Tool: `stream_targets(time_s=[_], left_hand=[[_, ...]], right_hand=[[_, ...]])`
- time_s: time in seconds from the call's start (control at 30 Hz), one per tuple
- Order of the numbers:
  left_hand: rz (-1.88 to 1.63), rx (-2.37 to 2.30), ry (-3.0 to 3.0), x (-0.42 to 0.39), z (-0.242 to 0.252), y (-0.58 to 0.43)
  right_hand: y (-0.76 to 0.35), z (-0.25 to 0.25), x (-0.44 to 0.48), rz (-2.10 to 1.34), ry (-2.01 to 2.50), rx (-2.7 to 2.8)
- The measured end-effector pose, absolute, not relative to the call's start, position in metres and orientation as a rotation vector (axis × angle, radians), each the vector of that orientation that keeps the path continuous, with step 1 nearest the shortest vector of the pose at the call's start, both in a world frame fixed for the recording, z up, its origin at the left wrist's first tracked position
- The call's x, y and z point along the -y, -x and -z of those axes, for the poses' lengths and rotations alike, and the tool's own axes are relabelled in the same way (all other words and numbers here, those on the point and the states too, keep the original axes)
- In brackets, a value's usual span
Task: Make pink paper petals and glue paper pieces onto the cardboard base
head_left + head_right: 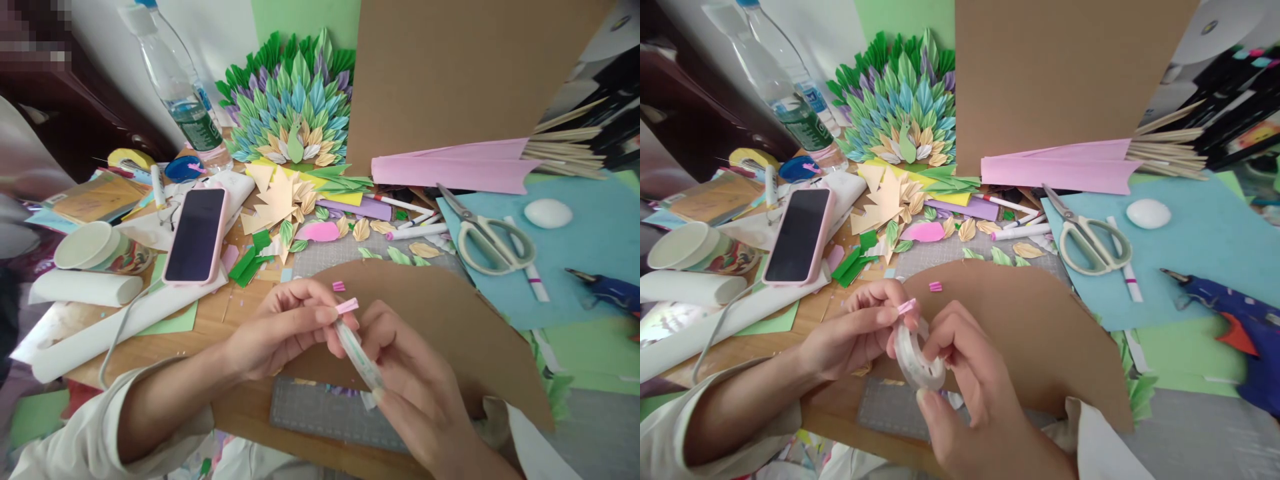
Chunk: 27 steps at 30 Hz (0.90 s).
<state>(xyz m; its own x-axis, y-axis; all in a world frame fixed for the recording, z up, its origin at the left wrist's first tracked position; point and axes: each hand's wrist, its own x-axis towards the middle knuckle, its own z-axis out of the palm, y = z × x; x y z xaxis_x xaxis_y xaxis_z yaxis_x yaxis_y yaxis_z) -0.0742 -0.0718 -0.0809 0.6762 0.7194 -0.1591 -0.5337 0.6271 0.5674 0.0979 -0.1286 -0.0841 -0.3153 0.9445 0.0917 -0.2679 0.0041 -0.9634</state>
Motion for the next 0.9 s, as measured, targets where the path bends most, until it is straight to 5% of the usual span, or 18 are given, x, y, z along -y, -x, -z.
stream_targets(time_s=[0.9], left_hand=[[-0.771,-0.361,-0.633,0.0698,0.0773,0.0771]], right_hand=[[-0.0946,0.0828,0.1309,-1.562,0.776,1.147]])
